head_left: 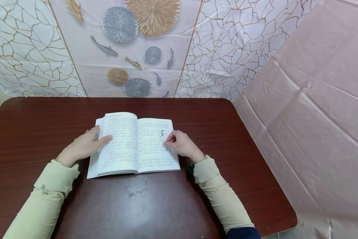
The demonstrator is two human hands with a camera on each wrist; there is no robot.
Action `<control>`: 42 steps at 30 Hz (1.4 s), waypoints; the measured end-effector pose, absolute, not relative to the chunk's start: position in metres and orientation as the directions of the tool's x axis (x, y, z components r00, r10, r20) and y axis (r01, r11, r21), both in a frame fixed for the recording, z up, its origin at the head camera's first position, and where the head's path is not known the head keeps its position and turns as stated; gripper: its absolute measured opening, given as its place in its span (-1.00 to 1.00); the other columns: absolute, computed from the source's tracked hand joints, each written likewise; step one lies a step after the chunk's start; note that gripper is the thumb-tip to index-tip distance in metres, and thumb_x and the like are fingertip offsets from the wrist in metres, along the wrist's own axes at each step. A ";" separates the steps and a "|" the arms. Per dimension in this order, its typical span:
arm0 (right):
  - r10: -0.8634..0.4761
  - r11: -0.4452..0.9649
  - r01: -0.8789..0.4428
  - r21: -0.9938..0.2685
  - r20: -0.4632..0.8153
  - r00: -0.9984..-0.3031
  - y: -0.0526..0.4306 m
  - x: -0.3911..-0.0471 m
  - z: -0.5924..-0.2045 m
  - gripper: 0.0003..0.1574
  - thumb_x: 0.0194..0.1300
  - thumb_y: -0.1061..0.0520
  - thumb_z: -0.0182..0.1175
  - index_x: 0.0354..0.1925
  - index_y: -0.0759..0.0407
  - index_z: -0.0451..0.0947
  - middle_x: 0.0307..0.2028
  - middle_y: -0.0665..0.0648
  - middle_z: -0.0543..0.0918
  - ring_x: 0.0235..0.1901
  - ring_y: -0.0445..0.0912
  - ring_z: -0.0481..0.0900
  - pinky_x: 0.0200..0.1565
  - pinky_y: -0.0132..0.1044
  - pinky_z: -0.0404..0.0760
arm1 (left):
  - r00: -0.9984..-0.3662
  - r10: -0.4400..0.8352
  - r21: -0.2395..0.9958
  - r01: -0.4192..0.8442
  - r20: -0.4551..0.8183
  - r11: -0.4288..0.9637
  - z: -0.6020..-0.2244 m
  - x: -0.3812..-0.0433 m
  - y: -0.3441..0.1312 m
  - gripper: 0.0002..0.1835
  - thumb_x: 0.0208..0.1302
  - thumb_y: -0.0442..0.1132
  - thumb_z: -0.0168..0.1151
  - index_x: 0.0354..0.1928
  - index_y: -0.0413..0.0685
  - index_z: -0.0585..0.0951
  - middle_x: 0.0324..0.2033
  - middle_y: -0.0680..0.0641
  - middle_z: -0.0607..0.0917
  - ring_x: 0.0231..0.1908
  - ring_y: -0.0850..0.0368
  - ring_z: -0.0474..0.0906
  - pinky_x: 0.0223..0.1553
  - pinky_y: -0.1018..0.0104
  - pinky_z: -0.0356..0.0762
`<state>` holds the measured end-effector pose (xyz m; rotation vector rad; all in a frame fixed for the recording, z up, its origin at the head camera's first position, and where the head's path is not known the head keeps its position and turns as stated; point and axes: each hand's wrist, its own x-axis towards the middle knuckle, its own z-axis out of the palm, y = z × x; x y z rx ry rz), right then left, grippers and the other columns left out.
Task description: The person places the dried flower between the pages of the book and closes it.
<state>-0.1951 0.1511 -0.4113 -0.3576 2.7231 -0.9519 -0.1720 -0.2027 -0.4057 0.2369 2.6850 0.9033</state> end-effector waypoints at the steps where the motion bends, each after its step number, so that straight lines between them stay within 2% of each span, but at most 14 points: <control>1: -0.303 0.759 -0.152 -0.633 -0.137 -0.943 0.151 -0.195 -0.411 -0.83 0.28 0.06 0.30 -0.34 0.09 0.54 -0.38 0.06 0.56 -0.42 -0.09 0.48 -0.41 -0.32 0.46 | -0.942 0.245 0.614 0.055 -0.230 0.787 -0.405 -0.172 -0.203 0.09 0.39 0.35 -0.16 0.41 -0.60 -0.15 0.35 -0.60 0.01 0.32 -0.61 -0.13 0.26 -0.39 -0.07; 10: -0.294 0.772 -0.157 -0.616 -0.127 -0.947 0.149 -0.192 -0.406 -0.81 0.31 0.02 0.27 -0.22 0.10 0.56 -0.31 0.08 0.48 -0.33 -0.07 0.43 -0.32 -0.29 0.45 | -0.943 0.237 0.628 0.039 -0.234 0.777 -0.403 -0.172 -0.205 0.11 0.38 0.36 -0.13 0.40 -0.61 -0.15 0.35 -0.62 0.01 0.36 -0.51 -0.06 0.27 -0.33 0.02; 18: -0.316 0.787 -0.210 -0.580 -0.087 -0.945 0.147 -0.189 -0.402 -0.74 0.31 -0.03 0.24 -0.13 0.08 0.63 -0.26 0.04 0.45 -0.18 -0.07 0.32 -0.16 -0.21 0.34 | -0.948 0.230 0.644 0.037 -0.219 0.765 -0.401 -0.172 -0.204 0.14 0.33 0.33 0.01 0.42 -0.56 -0.16 0.34 -0.65 -0.03 0.35 -0.51 -0.06 0.27 -0.32 0.02; 24: -0.323 0.780 -0.228 -0.582 -0.063 -0.944 0.149 -0.189 -0.401 -0.72 0.32 -0.03 0.23 -0.11 0.10 0.64 -0.26 0.05 0.45 -0.17 -0.07 0.31 -0.12 -0.18 0.28 | -0.951 0.232 0.649 0.044 -0.207 0.760 -0.398 -0.171 -0.203 0.13 0.33 0.32 0.03 0.42 -0.56 -0.16 0.34 -0.64 -0.02 0.36 -0.51 -0.09 0.27 -0.34 -0.01; 42: -0.319 0.786 -0.230 -0.574 -0.057 -0.946 0.152 -0.190 -0.402 -0.71 0.33 -0.04 0.22 -0.09 0.09 0.63 -0.24 0.03 0.47 -0.17 -0.08 0.34 -0.10 -0.18 0.28 | -0.951 0.252 0.651 0.079 -0.178 0.755 -0.399 -0.170 -0.198 0.09 0.36 0.29 0.02 0.40 -0.61 -0.08 0.33 -0.65 0.01 0.36 -0.49 -0.06 0.29 -0.30 -0.01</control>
